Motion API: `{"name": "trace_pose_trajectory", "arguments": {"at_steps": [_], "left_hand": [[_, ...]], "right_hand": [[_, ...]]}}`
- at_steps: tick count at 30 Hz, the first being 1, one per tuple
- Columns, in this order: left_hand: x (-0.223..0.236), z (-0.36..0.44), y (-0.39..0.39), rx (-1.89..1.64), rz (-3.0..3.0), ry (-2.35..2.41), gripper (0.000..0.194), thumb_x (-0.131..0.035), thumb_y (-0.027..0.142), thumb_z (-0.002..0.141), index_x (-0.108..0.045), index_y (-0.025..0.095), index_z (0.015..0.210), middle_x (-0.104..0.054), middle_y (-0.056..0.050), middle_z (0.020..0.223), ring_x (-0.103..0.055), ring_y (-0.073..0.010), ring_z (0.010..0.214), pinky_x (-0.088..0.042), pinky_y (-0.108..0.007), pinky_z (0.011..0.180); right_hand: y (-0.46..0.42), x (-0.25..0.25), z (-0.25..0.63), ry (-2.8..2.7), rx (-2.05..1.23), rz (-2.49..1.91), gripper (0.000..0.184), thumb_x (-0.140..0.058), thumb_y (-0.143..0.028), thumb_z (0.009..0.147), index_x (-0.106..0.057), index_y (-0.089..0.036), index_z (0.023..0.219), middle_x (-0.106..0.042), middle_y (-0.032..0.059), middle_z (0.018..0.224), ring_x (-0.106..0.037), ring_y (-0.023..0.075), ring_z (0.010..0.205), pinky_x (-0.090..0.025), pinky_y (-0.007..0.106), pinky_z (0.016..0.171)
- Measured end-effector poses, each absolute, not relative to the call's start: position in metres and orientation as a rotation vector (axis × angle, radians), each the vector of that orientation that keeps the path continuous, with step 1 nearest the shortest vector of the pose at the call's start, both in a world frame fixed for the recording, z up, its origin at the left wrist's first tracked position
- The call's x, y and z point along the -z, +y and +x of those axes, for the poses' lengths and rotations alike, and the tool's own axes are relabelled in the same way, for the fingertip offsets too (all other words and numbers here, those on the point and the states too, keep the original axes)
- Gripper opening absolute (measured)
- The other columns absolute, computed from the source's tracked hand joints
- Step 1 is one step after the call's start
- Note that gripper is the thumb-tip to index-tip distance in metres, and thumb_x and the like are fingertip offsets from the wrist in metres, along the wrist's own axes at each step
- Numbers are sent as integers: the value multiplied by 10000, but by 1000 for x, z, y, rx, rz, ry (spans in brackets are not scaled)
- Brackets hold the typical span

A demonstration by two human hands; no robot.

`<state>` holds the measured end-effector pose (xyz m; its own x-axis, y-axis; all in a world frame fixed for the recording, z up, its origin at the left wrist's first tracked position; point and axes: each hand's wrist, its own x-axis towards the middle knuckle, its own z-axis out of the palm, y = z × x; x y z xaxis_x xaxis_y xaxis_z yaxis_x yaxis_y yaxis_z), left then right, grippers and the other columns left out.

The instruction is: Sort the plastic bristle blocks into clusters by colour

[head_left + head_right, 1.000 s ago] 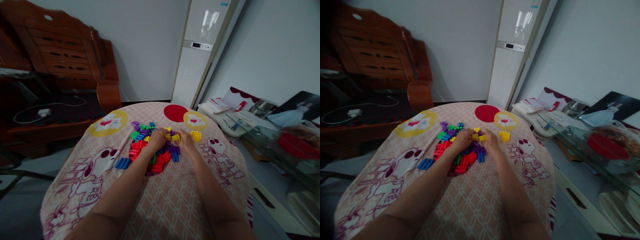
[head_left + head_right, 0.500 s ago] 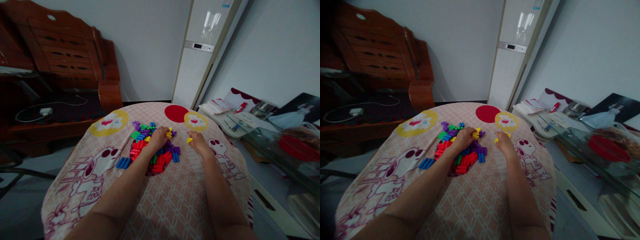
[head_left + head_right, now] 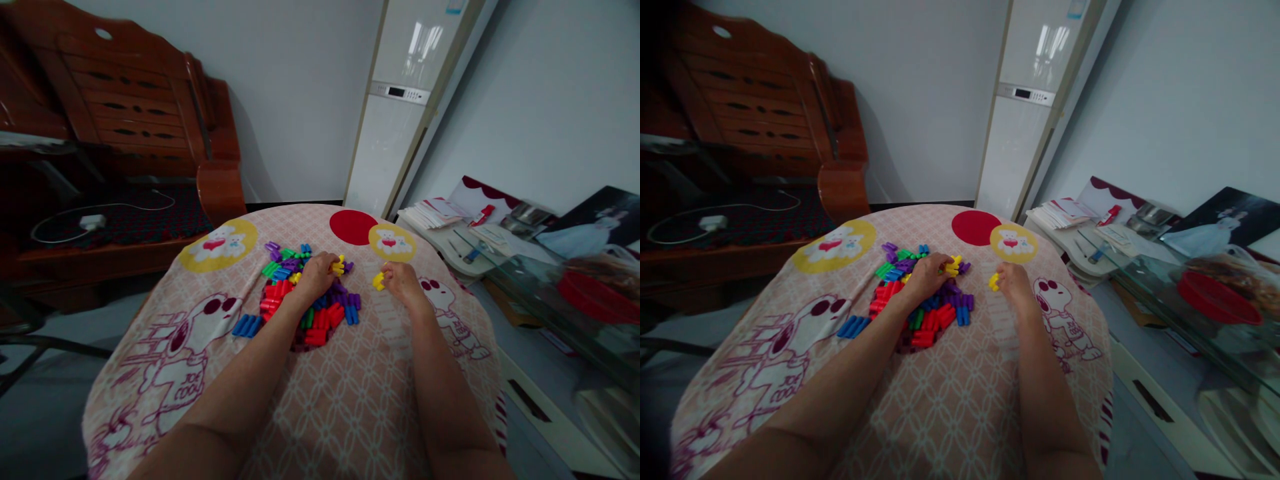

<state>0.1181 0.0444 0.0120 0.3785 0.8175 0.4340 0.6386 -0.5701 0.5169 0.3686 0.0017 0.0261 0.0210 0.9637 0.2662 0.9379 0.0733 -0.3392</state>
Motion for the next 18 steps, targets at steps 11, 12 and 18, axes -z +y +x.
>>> {"name": "trace_pose_trajectory", "arguments": {"at_steps": [11, 12, 18], "left_hand": [[-9, 119, 46, -987, 2372, 1287, 331, -600, 110, 731, -701, 164, 1041, -719, -103, 984, -670, -235, 903, -526, -352, 851], [-9, 119, 46, -987, 2372, 1288, 332, -598, 108, 731, -701, 159, 1042, -719, -108, 986, -670, -237, 905, -525, -352, 850], [-12, 118, 45, -996, 2344, 1274, 327, -616, 108, 730, -705, 149, 1041, -724, -115, 990, -676, -244, 907, -524, -355, 849]], "right_hand": [[3, -25, 381, -1921, 161, -1984, 228, -562, -93, 764, -729, -171, 899, -744, 82, 911, -653, 184, 828, -455, 253, 767], [2, -24, 380, -1931, 181, -1993, 217, -562, -94, 769, -726, -173, 888, -741, 83, 915, -652, 184, 835, -451, 252, 772], [-1, -29, 373, -1874, 190, -1988, 167, -607, -149, 779, -719, -161, 903, -724, 108, 934, -645, 203, 844, -457, 290, 802]]}}
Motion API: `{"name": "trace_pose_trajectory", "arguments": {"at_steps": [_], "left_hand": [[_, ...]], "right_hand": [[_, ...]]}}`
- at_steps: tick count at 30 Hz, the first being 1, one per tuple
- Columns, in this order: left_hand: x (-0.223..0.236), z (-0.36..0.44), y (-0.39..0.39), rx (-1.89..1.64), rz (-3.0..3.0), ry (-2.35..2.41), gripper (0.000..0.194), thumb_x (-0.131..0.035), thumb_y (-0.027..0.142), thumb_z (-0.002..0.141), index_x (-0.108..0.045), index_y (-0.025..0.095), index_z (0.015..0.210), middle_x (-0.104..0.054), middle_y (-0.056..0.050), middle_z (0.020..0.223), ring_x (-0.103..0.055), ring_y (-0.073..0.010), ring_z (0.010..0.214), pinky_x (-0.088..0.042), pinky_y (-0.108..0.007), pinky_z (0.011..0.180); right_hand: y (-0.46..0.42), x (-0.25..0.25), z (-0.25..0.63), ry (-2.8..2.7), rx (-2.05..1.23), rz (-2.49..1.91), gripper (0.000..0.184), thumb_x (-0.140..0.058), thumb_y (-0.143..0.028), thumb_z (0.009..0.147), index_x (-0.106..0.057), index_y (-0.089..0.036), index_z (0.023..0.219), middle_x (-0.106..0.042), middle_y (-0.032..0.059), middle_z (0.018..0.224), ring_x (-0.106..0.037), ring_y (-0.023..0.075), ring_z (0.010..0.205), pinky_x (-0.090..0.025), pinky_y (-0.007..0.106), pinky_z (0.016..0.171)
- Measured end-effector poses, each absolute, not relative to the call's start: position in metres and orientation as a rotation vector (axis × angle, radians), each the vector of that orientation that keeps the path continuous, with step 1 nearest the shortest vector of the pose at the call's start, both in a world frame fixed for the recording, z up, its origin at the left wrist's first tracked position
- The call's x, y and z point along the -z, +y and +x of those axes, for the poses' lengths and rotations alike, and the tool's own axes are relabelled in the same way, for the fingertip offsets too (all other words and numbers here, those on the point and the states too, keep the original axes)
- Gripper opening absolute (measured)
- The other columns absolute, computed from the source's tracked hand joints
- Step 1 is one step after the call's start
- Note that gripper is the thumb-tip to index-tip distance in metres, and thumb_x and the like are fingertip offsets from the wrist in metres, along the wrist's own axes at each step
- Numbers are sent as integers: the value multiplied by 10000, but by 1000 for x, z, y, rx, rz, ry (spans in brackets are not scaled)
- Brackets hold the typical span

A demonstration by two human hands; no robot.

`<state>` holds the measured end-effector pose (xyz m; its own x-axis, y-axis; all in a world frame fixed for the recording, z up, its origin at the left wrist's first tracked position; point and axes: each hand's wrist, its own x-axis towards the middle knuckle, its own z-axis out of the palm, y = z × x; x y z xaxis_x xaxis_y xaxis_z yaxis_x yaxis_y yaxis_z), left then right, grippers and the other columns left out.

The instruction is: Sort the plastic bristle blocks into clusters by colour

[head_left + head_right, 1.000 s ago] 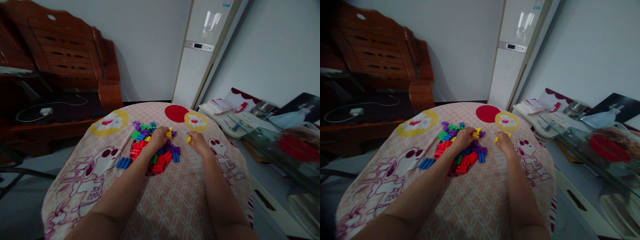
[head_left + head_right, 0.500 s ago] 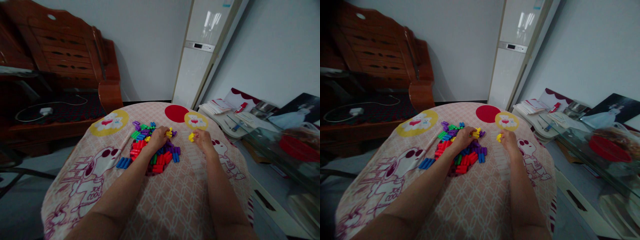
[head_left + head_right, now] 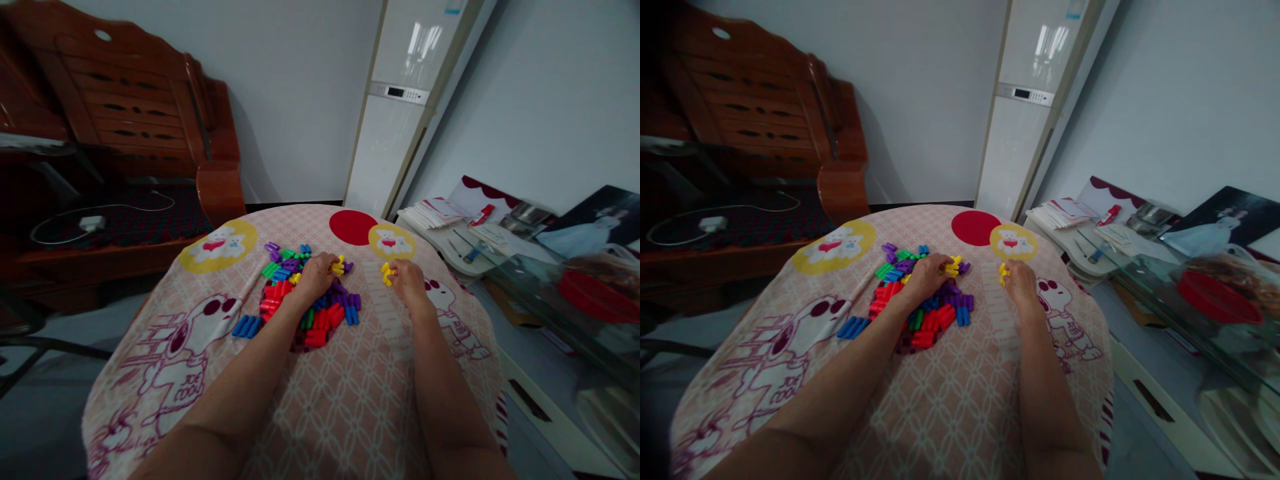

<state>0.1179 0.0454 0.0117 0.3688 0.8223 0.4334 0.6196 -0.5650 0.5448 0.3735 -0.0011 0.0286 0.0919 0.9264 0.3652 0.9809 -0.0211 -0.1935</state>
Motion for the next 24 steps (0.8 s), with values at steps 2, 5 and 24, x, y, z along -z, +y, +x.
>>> {"name": "trace_pose_trajectory", "arguments": {"at_steps": [2, 5, 24], "left_hand": [[-15, 118, 44, -1018, 2314, 1256, 331, -631, 110, 723, -708, 156, 1041, -728, -110, 996, -679, -245, 914, -525, -361, 857], [-22, 120, 41, -1050, 2255, 1184, 347, -646, 101, 703, -714, 159, 1039, -733, -99, 1000, -682, -234, 906, -529, -356, 858], [-30, 117, 40, -1004, 1972, 1098, 260, -633, 185, 791, -708, 138, 1036, -765, -73, 959, -732, -200, 825, -569, -277, 750]], "right_hand": [[-1, -33, 367, -1815, 128, -1913, 148, -604, -179, 794, -718, -160, 885, -727, 105, 911, -648, 207, 832, -471, 308, 810], [0, -36, 349, -1791, -126, -1693, 165, -579, -230, 826, -725, -170, 874, -729, 79, 851, -663, 202, 809, -507, 311, 787], [10, -24, 361, -1335, -342, -1591, 398, -623, -259, 675, -724, -142, 1043, -729, 51, 800, -674, 196, 677, -552, 289, 621]]}}
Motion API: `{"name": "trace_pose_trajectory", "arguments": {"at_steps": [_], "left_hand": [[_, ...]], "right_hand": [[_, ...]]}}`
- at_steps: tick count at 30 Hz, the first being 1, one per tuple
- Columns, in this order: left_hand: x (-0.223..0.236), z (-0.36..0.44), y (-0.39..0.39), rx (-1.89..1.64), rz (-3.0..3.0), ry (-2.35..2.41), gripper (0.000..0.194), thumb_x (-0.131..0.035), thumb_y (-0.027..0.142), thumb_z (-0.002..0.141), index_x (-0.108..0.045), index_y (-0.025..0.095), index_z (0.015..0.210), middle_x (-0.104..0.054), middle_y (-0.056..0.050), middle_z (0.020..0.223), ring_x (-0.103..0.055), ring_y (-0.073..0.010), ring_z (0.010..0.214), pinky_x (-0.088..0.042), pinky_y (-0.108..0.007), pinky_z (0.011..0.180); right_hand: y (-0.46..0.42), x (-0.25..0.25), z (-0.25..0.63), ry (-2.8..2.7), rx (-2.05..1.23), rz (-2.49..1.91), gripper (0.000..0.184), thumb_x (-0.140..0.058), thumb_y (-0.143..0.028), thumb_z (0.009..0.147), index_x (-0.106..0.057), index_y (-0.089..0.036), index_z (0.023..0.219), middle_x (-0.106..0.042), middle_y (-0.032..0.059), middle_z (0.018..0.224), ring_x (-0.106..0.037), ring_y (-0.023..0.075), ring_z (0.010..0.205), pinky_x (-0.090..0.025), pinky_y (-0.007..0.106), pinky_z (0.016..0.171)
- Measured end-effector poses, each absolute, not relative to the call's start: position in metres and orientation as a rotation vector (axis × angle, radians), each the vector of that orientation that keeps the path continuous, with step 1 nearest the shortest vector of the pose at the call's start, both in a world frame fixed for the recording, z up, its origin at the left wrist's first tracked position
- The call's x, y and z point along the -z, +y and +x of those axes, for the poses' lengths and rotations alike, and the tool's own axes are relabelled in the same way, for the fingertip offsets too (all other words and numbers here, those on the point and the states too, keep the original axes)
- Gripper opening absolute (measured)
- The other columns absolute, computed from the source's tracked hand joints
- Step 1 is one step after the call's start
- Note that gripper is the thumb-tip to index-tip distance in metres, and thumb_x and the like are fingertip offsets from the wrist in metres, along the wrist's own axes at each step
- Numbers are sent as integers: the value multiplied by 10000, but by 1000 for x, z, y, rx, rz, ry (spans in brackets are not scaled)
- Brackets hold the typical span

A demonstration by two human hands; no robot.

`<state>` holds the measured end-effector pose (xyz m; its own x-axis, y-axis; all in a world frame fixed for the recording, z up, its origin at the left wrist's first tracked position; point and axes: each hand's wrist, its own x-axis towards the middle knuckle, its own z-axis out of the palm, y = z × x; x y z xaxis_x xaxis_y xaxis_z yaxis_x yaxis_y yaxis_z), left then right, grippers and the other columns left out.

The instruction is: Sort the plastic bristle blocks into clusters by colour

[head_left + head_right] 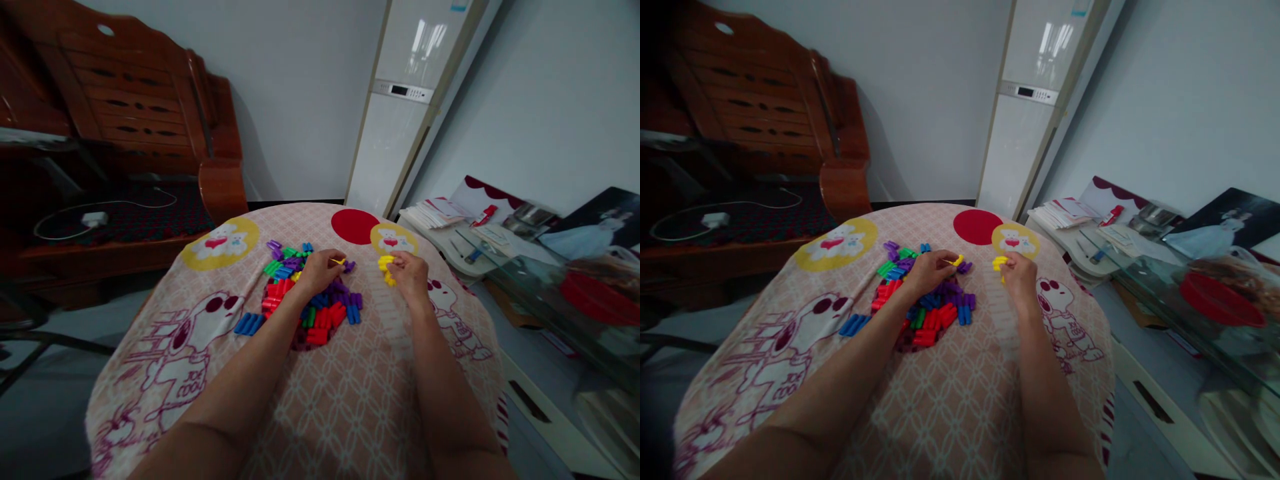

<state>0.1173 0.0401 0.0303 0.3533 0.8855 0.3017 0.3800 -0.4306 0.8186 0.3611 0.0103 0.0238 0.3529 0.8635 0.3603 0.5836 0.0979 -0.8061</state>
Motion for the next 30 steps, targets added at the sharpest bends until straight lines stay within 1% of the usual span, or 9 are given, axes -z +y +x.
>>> {"name": "trace_pose_trajectory", "arguments": {"at_steps": [4, 9, 13, 15, 18, 21, 23, 27, 30], "left_hand": [[-30, 118, 40, -1002, 1988, 1115, 261, -630, 174, 792, -715, 135, 1035, -767, -71, 966, -732, -198, 834, -566, -272, 757], [-29, 117, 41, -1002, 2002, 1125, 269, -619, 176, 795, -717, 131, 1042, -768, -70, 939, -730, -197, 818, -563, -273, 750], [-30, 112, 43, -1024, 1996, 1119, 266, -612, 192, 799, -717, 130, 1035, -768, -73, 946, -726, -204, 834, -566, -278, 745], [-30, 109, 45, -1045, 1995, 1143, 266, -613, 197, 801, -717, 129, 1036, -766, -75, 958, -723, -201, 840, -569, -285, 766], [-27, 102, 50, -1093, 2026, 1253, 289, -587, 159, 801, -712, 131, 1059, -760, -82, 994, -719, -199, 881, -568, -299, 819], [-23, 97, 54, -1118, 2149, 1401, 323, -544, 117, 808, -708, 137, 1086, -744, -102, 1065, -703, -217, 965, -551, -337, 905], [-19, 98, 56, -1062, 2257, 1454, 344, -527, 119, 829, -697, 127, 1128, -723, -125, 1136, -681, -238, 1049, -526, -359, 967], [-15, 111, 60, -798, 2486, 1360, 437, -514, 151, 874, -601, 110, 1300, -648, -148, 1305, -598, -242, 1229, -454, -361, 1075], [-14, 125, 65, -580, 2618, 1290, 486, -532, 196, 893, -543, 147, 1376, -555, -147, 1428, -535, -238, 1313, -410, -347, 1111]], "right_hand": [[10, -23, 369, -1464, -210, -1739, 333, -608, -215, 709, -740, -140, 1004, -740, 64, 820, -687, 199, 726, -544, 287, 691], [7, -22, 353, -1731, 16, -1916, 196, -601, -141, 767, -742, -145, 903, -745, 94, 862, -676, 197, 811, -494, 282, 773], [4, -20, 350, -1872, 204, -2017, 185, -575, -104, 806, -735, -148, 888, -727, 104, 894, -643, 191, 822, -448, 281, 770], [3, -20, 350, -1905, 262, -2049, 173, -568, -105, 822, -728, -150, 870, -708, 106, 892, -624, 189, 811, -429, 281, 755], [1, -22, 349, -1884, 312, -2048, 141, -583, -126, 838, -713, -147, 888, -685, 114, 910, -605, 196, 809, -410, 285, 738], [1, -24, 346, -1809, 334, -1975, 129, -568, -154, 865, -693, -147, 897, -675, 109, 890, -592, 203, 808, -400, 291, 738], [2, -24, 343, -1798, 324, -1909, 146, -537, -159, 882, -683, -149, 877, -673, 106, 869, -586, 206, 806, -398, 295, 740], [4, -20, 330, -1905, 253, -1792, 181, -501, -152, 899, -677, -153, 861, -679, 101, 870, -588, 203, 827, -396, 286, 744], [3, -16, 317, -2006, 187, -1769, 198, -490, -167, 919, -681, -163, 865, -684, 91, 869, -590, 192, 819, -391, 276, 736]]}}
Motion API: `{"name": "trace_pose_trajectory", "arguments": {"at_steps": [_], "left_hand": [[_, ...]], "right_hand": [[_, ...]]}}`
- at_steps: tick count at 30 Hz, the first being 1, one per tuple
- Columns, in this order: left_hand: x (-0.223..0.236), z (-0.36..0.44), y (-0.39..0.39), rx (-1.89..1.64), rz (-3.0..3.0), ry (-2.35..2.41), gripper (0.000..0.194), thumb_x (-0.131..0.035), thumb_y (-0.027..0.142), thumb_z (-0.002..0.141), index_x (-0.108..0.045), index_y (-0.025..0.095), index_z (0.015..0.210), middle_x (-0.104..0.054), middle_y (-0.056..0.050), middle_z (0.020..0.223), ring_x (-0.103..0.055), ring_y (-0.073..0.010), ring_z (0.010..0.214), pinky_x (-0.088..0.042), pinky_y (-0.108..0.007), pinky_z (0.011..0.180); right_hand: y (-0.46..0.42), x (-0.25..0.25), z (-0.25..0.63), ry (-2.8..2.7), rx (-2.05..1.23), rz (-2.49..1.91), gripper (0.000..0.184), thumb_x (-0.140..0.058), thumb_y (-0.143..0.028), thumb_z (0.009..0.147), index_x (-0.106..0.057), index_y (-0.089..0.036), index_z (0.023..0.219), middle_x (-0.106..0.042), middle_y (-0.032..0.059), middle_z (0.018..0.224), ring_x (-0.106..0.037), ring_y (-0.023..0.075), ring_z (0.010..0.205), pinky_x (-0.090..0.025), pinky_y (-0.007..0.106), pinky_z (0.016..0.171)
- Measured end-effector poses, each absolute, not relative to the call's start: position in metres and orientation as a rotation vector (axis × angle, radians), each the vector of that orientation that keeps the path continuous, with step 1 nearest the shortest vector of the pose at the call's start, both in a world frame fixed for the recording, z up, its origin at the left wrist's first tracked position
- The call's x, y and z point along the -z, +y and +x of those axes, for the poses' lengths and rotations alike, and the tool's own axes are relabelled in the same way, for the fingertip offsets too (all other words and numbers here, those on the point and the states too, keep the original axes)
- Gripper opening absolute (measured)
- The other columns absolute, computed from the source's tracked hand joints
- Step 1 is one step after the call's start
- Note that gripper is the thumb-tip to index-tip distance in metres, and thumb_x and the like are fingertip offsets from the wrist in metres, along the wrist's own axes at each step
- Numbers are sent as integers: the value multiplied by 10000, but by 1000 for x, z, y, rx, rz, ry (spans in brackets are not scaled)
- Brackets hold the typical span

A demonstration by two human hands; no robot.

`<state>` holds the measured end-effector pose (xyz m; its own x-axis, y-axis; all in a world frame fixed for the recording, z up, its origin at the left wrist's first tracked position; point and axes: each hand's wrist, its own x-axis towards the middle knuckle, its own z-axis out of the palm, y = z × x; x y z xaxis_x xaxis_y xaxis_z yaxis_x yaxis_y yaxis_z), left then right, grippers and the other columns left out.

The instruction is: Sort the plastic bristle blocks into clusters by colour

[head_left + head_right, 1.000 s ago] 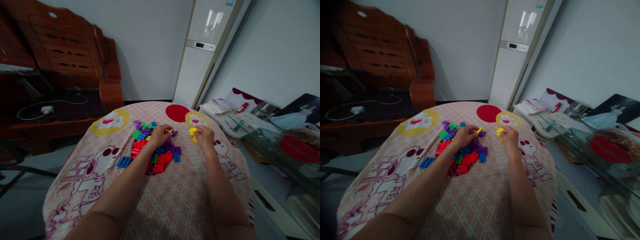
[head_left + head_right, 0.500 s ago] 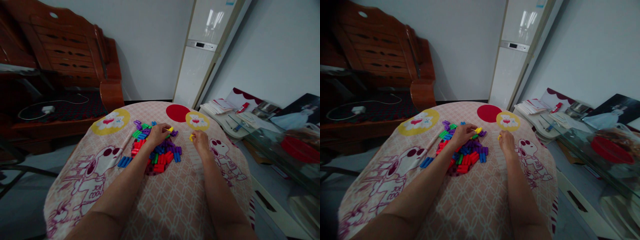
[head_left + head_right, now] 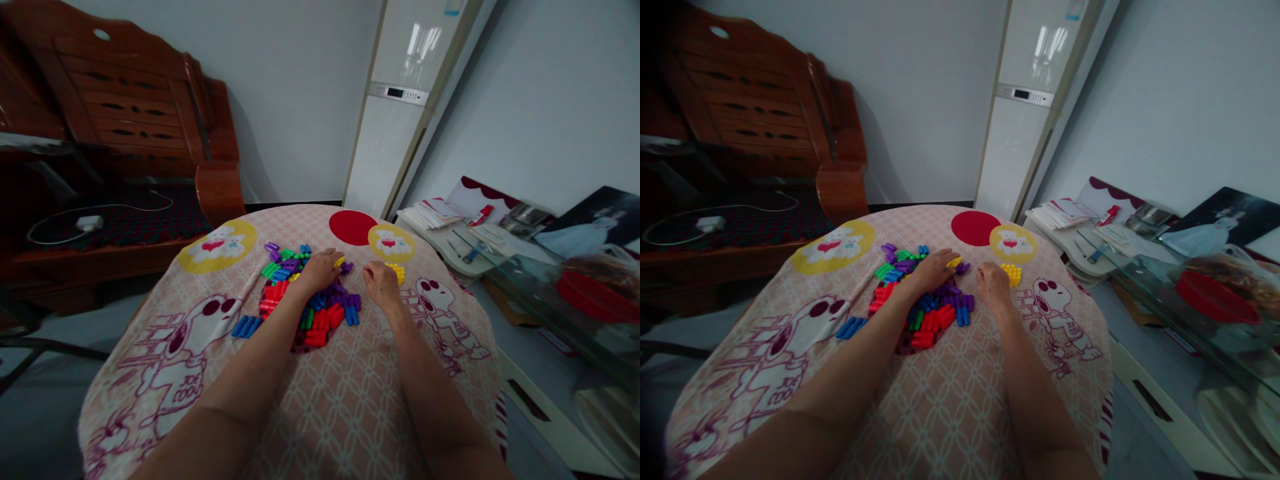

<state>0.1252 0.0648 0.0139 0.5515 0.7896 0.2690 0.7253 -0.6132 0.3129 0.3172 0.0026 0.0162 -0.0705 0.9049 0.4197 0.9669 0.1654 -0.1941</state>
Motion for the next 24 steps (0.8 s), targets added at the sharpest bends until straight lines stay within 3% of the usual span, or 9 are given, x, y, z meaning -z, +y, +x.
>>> {"name": "trace_pose_trajectory", "arguments": {"at_steps": [5, 11, 18, 24], "left_hand": [[-10, 138, 74, -302, 2690, 1309, 419, -499, 213, 919, -588, 196, 1328, -564, -148, 1408, -593, -250, 1243, -464, -353, 1027], [-19, 135, 74, -680, 2411, 1492, 319, -524, 157, 874, -690, 144, 1146, -732, -134, 1079, -689, -239, 1002, -518, -333, 898], [-32, 143, 55, -924, 1993, 1134, 189, -611, 159, 772, -711, 150, 932, -704, -20, 699, -659, -156, 630, -541, -266, 643], [-30, 150, 50, -909, 1585, 1014, 144, -595, 118, 807, -661, 135, 934, -690, -6, 637, -660, -134, 536, -552, -247, 565]], "right_hand": [[-2, -16, 301, -2167, 95, -1733, 195, -504, -184, 930, -694, -170, 889, -694, 84, 883, -612, 186, 838, -394, 262, 738], [-1, -16, 301, -2089, 15, -1667, 173, -536, -179, 907, -709, -186, 896, -708, 71, 871, -641, 188, 850, -435, 262, 769], [4, -20, 302, -1896, -229, -1432, 292, -637, -258, 862, -672, -165, 1137, -710, 85, 995, -657, 169, 802, -505, 260, 734], [-4, -29, 297, -1989, -77, -1566, 196, -613, -197, 862, -703, -138, 1025, -708, 114, 967, -656, 205, 872, -478, 284, 780]]}}
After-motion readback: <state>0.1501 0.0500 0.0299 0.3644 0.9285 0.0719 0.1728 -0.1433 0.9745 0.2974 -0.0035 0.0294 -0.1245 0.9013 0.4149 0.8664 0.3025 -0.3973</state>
